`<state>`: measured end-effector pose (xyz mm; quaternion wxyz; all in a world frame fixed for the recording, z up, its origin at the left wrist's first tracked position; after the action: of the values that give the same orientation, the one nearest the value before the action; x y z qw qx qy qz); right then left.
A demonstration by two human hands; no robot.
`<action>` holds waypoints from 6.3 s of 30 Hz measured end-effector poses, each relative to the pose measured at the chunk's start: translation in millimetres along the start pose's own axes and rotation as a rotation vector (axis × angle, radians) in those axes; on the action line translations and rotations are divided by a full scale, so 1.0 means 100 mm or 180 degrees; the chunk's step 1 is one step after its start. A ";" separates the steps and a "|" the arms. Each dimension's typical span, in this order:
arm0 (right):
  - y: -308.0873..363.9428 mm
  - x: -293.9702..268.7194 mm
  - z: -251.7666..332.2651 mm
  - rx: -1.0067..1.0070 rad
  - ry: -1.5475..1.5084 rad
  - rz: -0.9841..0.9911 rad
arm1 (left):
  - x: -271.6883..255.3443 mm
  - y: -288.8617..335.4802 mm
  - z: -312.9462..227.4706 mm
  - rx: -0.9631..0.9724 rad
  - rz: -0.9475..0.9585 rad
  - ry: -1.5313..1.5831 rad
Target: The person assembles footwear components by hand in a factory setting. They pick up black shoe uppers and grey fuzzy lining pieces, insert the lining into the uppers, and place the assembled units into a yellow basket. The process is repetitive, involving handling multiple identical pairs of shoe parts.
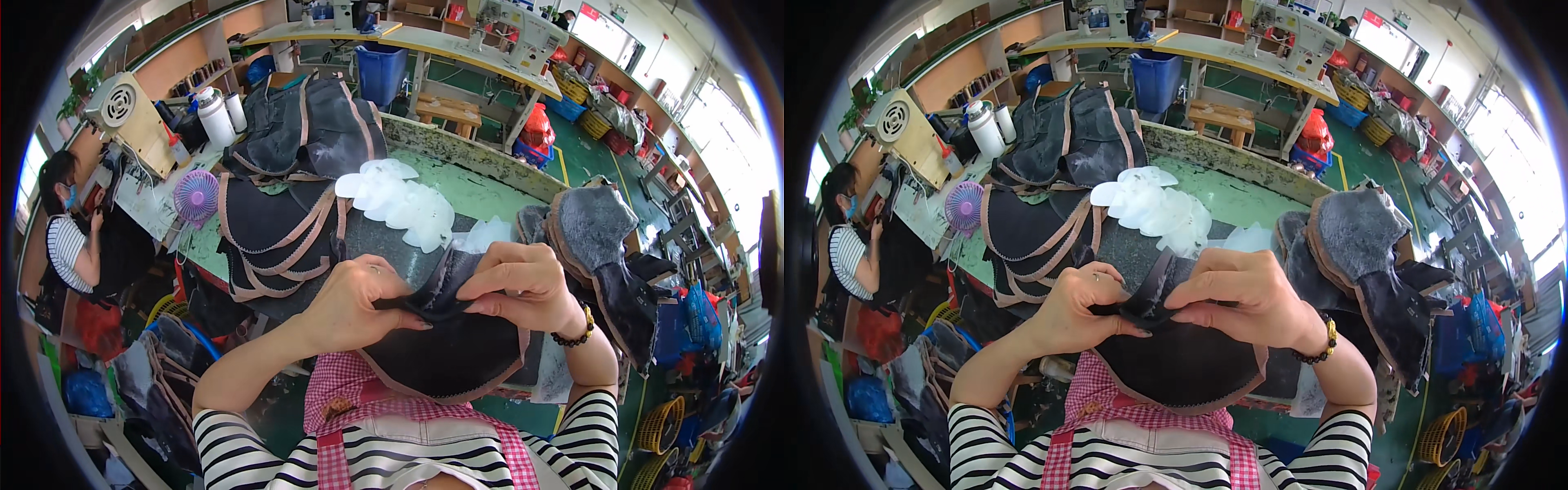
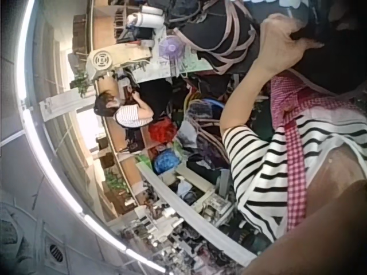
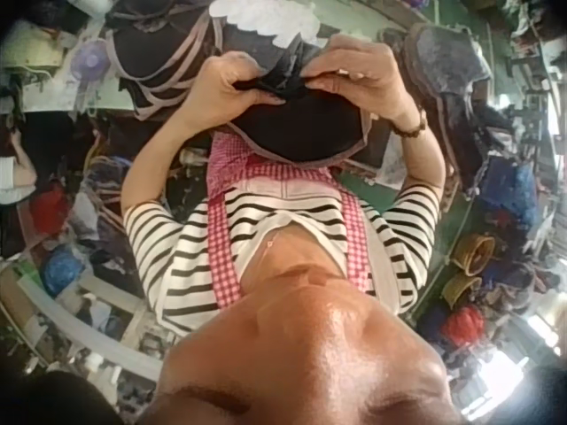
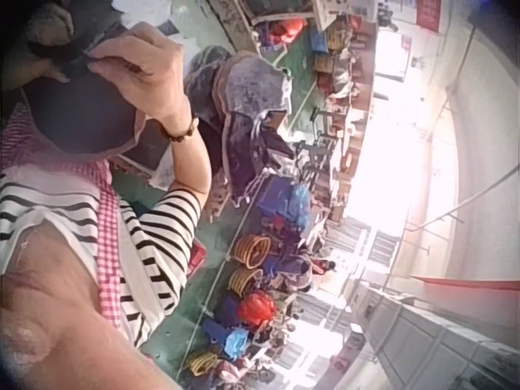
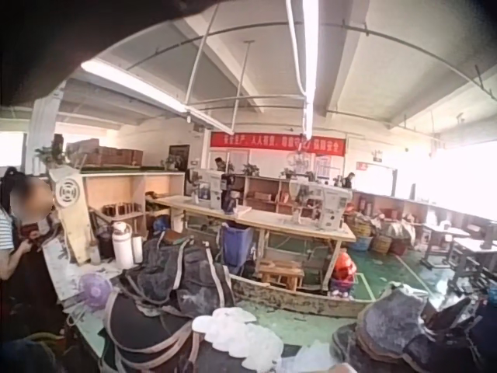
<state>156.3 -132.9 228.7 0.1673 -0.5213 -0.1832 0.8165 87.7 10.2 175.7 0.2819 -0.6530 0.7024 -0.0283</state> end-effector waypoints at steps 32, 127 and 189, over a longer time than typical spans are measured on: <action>-0.28 0.14 -0.07 0.0196 -0.0181 -0.0102 | 0.05 0.12 -0.18 -0.0105 0.0206 0.0073; -0.17 0.33 -0.42 0.1188 -0.0607 -0.0761 | -0.49 0.06 0.28 0.0350 -0.2370 0.2613; 0.91 2.10 -0.48 0.1013 0.1302 0.0403 | -0.49 0.88 2.08 -0.2385 -0.0282 -0.0553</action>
<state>108.5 -109.5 1.2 0.2294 -0.6530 0.0180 0.7215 97.6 137.5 -17.7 0.0806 -0.7404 0.6086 0.2735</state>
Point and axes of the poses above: each hand's wrist, its own y-axis away from the middle knuckle, its own x-axis out of the palm, z = x × y, the point moved 7 cm from there along -y, towards the middle knuckle, and after that the axes turned 13 degrees about y, right-handed, at the moved point
